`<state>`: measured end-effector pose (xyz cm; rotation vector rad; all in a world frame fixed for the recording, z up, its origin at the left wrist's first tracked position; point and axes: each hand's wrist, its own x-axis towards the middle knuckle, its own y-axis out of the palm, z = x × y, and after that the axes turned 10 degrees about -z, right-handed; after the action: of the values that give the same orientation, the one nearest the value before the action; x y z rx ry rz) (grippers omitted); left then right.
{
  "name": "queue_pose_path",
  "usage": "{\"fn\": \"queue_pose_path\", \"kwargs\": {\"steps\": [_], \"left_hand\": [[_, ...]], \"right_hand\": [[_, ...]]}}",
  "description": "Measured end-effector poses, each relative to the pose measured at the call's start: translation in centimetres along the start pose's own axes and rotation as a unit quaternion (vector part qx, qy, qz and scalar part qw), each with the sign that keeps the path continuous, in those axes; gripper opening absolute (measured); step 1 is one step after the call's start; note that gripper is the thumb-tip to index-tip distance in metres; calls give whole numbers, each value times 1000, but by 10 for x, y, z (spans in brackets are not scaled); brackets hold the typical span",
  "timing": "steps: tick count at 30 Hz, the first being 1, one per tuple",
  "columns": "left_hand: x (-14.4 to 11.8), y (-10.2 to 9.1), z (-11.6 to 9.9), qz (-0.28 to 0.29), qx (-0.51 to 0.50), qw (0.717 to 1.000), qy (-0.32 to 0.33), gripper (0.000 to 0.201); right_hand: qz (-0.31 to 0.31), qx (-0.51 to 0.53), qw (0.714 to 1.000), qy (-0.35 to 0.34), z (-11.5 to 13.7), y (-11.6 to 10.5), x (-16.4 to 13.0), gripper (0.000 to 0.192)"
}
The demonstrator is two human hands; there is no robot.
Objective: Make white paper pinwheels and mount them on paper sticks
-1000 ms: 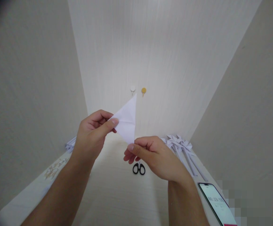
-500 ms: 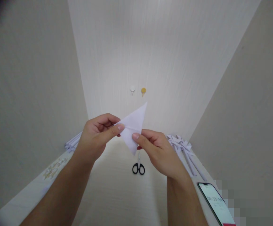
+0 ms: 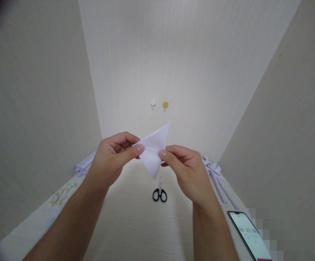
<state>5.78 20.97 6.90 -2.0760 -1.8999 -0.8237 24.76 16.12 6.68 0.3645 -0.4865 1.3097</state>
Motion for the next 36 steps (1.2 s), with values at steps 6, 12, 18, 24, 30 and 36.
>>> {"fn": "queue_pose_path", "kwargs": {"steps": [6, 12, 18, 24, 30, 36], "left_hand": [[0, 0, 0, 13, -5, 1000, -15, 16], [-1, 1, -1, 23, -8, 999, -30, 14], [-2, 1, -1, 41, -2, 999, -37, 12], [-3, 0, -2, 69, 14, 997, -41, 10], [-2, 0, -1, 73, 19, 996, -43, 12], [-3, 1, -2, 66, 10, 997, -48, 10]], "right_hand": [[-35, 14, 999, -15, -4, 0, 2, 11], [-48, 45, 998, -5, -6, 1, 2, 8], [-67, 57, 996, -19, -10, 1, 2, 11], [-83, 84, 993, -20, -10, 0, 2, 14], [-96, 84, 991, -33, -10, -1, 1, 16], [-140, 60, 985, -80, -16, -2, 4, 16]]}}
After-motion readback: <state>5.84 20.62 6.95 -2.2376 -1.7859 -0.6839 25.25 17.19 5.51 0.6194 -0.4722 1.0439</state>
